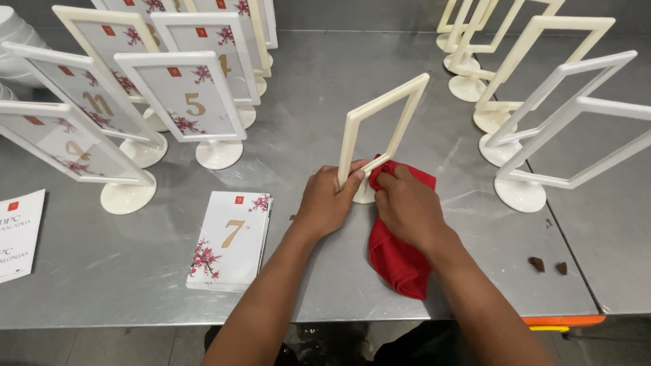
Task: The person assembles table number frames by inserting numbered cards into white plastic stands. They use a red cloth to wipe the frames and cards before and after insertion. The person handles multiple frames and cards, arranging them on a metal countertop.
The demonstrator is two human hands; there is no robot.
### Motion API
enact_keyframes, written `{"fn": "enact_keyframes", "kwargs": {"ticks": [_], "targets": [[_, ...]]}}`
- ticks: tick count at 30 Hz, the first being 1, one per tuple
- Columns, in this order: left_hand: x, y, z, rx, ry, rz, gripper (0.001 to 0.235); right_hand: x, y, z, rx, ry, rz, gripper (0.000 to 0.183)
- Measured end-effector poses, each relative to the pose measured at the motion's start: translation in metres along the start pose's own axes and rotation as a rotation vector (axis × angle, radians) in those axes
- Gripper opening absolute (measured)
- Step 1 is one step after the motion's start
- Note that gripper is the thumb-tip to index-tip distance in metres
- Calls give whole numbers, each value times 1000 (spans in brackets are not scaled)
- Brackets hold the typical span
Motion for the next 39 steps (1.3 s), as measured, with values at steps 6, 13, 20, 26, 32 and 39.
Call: {"fn": "enact_keyframes", "kwargs": {"ticks": [6,13,20,26,32,39], "targets": [[2,9,3,-12,-36,-24,40,4,3,-28,-63,49,5,39],[2,7,2,-35,-33,-81,39,13,34,-18,-183,81,27,31],[-3,4,3,-55,8,-58,44,-4,24,-17,-174,54,-18,33],[-6,6,3,-87,19,-51,42,-19,-22,-18,55,90,50,36],[-5,0,0,-91,19,-68,43,-13,-48,-4,238,-46,345,30],[-6,0,3,-49,25,-72,40,-6,-59,-10,0,-430,386,28]]}}
Point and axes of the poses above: each hand's wrist, its own z-axis towards the middle knuckle, its own x-axis out of the palm, y = z × x, the point moved 3 cm from there along z, towards the middle knuckle, and after that the axes turned 5 degrees about y, right-handed, at the moved point
